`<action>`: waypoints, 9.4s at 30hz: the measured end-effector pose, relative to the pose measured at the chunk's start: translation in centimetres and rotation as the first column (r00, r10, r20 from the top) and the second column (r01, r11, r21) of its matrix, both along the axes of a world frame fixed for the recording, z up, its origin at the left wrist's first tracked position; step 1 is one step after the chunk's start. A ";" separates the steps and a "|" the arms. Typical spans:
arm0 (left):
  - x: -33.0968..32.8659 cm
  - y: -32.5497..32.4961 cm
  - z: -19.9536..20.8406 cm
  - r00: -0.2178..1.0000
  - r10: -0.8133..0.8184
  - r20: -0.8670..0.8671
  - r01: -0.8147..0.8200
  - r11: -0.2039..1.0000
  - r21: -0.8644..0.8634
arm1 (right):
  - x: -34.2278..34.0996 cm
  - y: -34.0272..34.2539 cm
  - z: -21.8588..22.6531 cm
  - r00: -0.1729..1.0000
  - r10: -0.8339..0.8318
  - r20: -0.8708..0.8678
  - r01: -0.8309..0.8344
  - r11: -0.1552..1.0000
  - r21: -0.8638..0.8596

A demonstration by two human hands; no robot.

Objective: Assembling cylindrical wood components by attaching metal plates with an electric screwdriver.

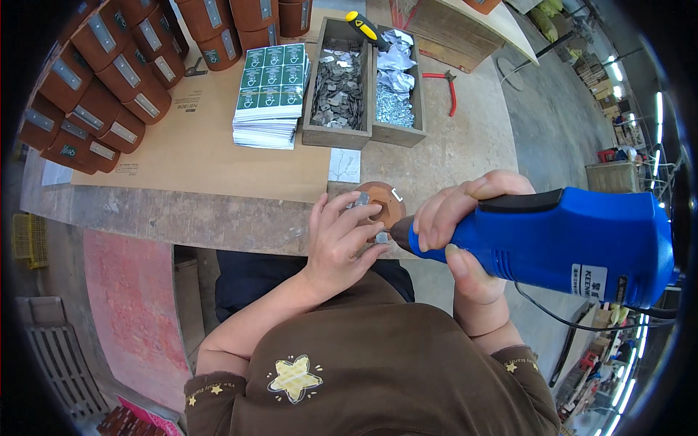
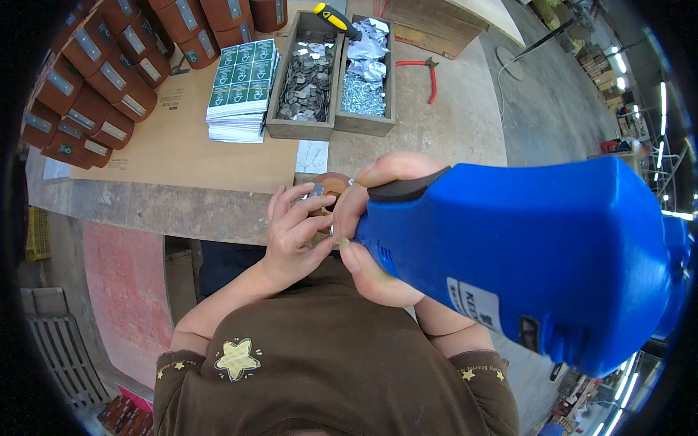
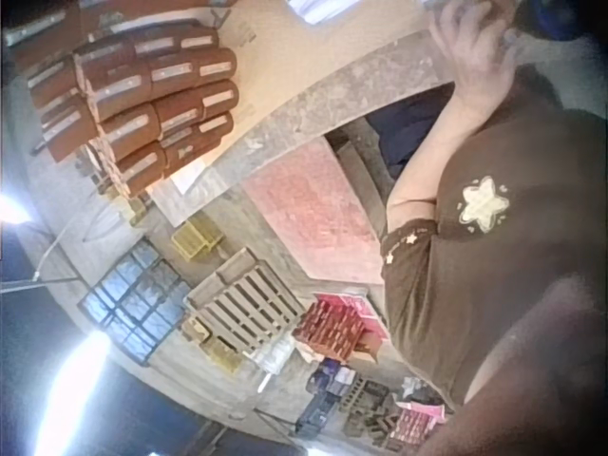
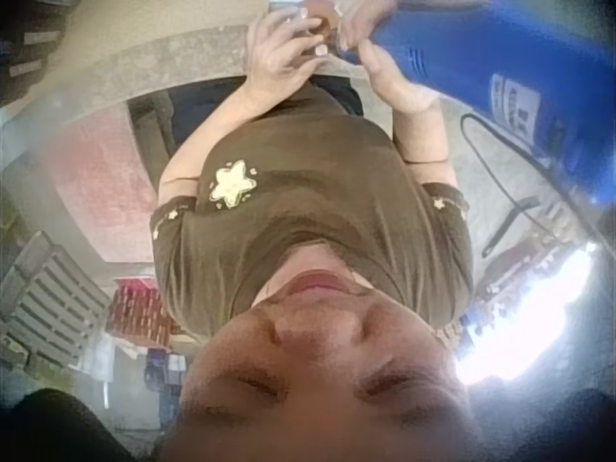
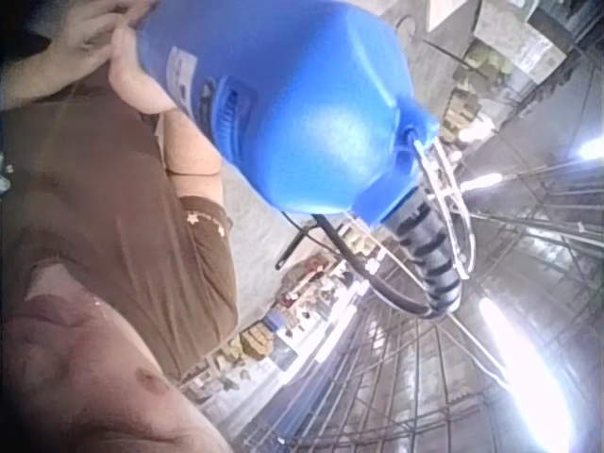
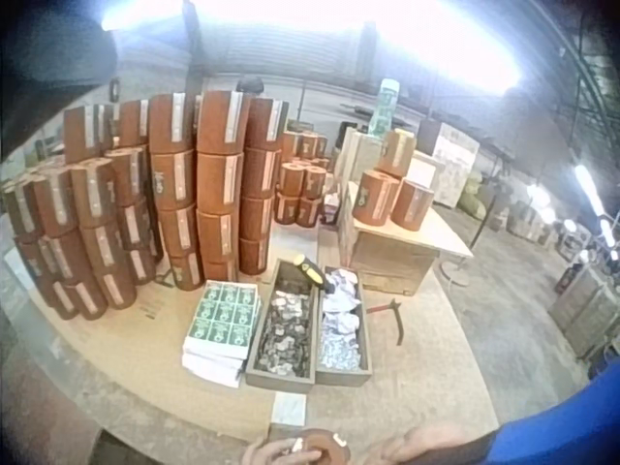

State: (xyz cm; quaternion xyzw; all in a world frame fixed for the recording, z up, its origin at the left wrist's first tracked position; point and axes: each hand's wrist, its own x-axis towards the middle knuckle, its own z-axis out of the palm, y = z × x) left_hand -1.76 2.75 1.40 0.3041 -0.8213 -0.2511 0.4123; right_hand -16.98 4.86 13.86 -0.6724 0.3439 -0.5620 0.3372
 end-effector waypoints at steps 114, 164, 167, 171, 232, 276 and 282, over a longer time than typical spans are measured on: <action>-14.7 -19.8 -0.4 0.524 0.024 0.851 0.318 0.922 -0.222 | -9.6 6.7 -2.4 0.620 -0.260 0.740 0.392 0.920 -0.005; 0.9 -2.5 5.4 0.883 -0.263 -0.389 0.435 0.771 0.465 | -2.1 3.2 0.9 0.756 0.006 0.655 0.206 0.947 -0.246; 1.0 -2.4 5.1 0.881 -0.286 -0.377 0.443 0.781 0.440 | -2.2 3.2 0.8 0.750 0.014 0.661 0.194 0.951 -0.240; 1.0 -2.6 5.1 0.874 -0.343 -0.345 0.455 0.827 0.330 | -2.4 3.1 0.8 0.745 0.048 0.666 0.154 0.958 -0.242; 2.5 -5.7 1.8 0.889 -0.438 0.134 0.381 0.869 0.315 | -5.3 4.2 -0.2 0.870 0.026 0.492 0.154 0.934 -0.321; -5.5 -22.0 0.6 0.470 0.123 0.874 0.077 0.981 -0.180 | -5.4 6.9 0.1 0.860 -0.089 0.503 0.266 0.918 -0.292; -5.0 -22.2 0.6 0.518 0.064 0.853 0.029 0.995 -0.092 | -5.3 6.9 0.1 0.860 -0.111 0.497 0.288 0.911 -0.295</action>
